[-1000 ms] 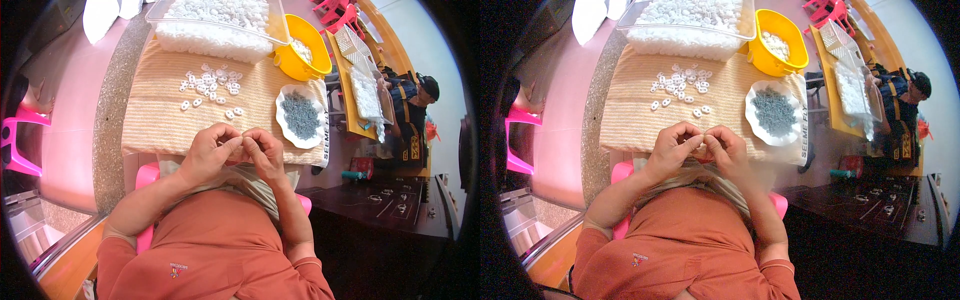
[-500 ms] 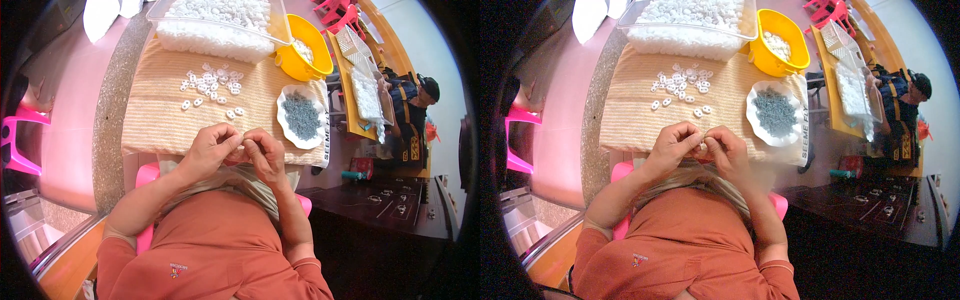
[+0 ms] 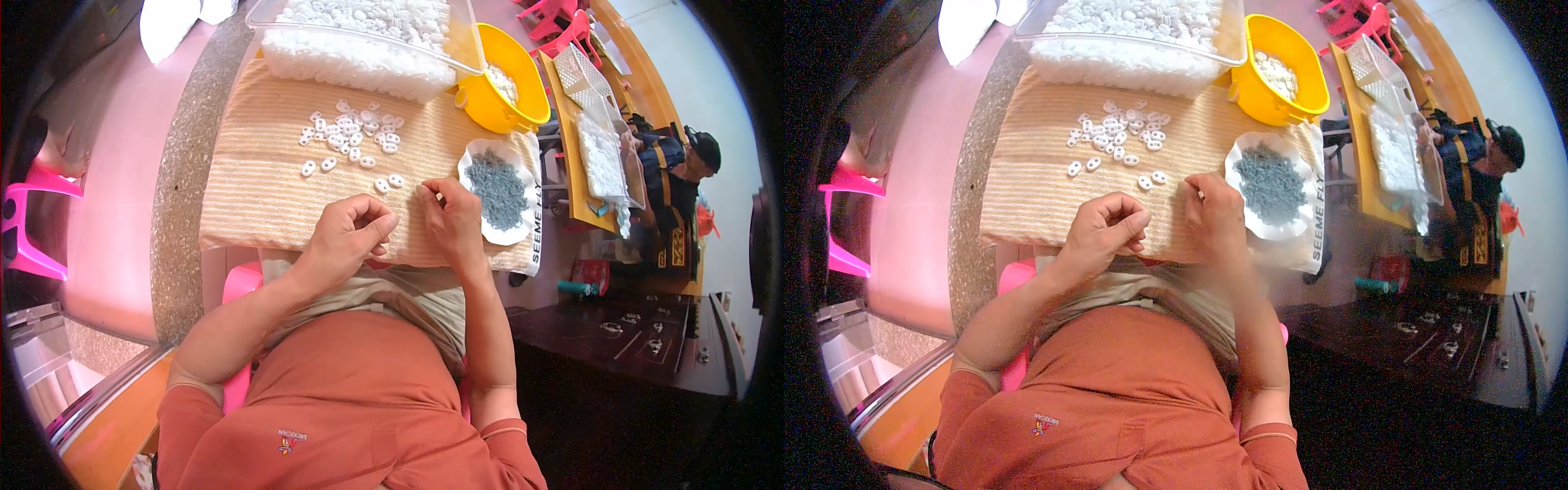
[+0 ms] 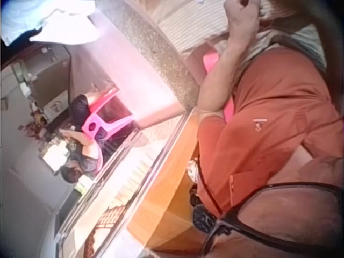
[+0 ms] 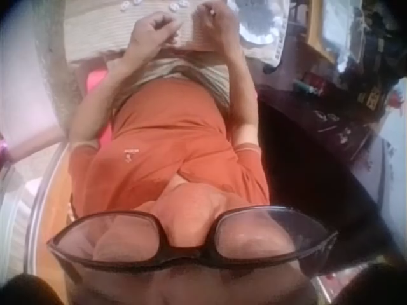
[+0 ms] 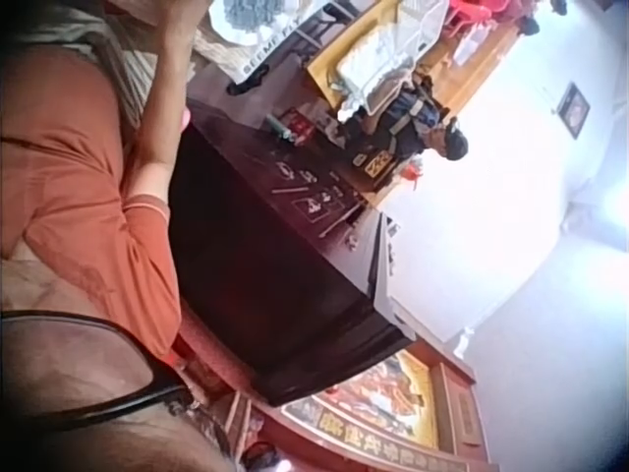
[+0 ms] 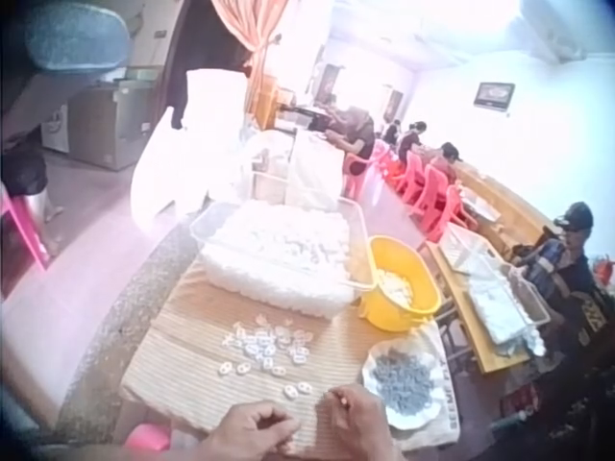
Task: Manually assembling small white plastic components by inserting small grey parts into them.
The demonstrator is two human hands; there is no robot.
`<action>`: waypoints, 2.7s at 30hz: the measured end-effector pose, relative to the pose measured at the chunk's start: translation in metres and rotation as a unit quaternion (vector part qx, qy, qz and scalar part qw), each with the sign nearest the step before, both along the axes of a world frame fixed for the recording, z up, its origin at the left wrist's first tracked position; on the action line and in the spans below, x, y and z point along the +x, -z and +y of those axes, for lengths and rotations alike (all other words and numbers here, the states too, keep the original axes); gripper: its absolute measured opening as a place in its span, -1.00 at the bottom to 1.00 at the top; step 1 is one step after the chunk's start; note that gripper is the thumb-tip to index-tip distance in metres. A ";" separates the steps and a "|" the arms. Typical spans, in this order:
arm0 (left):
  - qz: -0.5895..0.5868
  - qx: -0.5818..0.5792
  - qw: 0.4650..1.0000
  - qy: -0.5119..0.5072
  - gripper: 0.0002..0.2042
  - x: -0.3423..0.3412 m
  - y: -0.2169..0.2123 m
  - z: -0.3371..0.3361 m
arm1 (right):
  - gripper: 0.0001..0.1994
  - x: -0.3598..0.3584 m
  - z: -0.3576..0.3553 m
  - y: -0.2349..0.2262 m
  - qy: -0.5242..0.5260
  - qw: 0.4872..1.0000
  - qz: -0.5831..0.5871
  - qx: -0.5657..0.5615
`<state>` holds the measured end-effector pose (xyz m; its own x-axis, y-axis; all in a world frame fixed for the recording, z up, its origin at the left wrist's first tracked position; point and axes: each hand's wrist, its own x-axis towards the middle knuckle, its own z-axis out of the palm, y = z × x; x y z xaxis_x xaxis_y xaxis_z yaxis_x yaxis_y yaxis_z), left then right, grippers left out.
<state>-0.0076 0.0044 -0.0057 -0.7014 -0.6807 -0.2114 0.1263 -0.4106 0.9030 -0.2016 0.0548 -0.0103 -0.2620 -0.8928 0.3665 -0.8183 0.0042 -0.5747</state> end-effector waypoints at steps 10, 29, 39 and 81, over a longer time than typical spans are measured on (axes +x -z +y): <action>0.040 0.029 0.999 0.022 -0.87 0.001 0.003 -0.001 | -0.82 0.029 0.030 -0.019 -0.093 0.895 -0.430 0.070; 0.062 0.119 0.990 0.030 -0.82 0.003 0.000 -0.001 | -0.92 0.034 0.036 -0.002 -0.069 0.872 -0.480 0.057; 0.066 0.158 0.985 0.004 -0.84 0.001 0.004 -0.002 | -0.92 0.034 0.035 0.000 -0.074 0.872 -0.478 0.069; 0.020 0.162 0.987 0.002 -0.84 -0.001 0.002 0.003 | -0.94 0.038 0.037 -0.005 -0.064 0.862 -0.495 0.093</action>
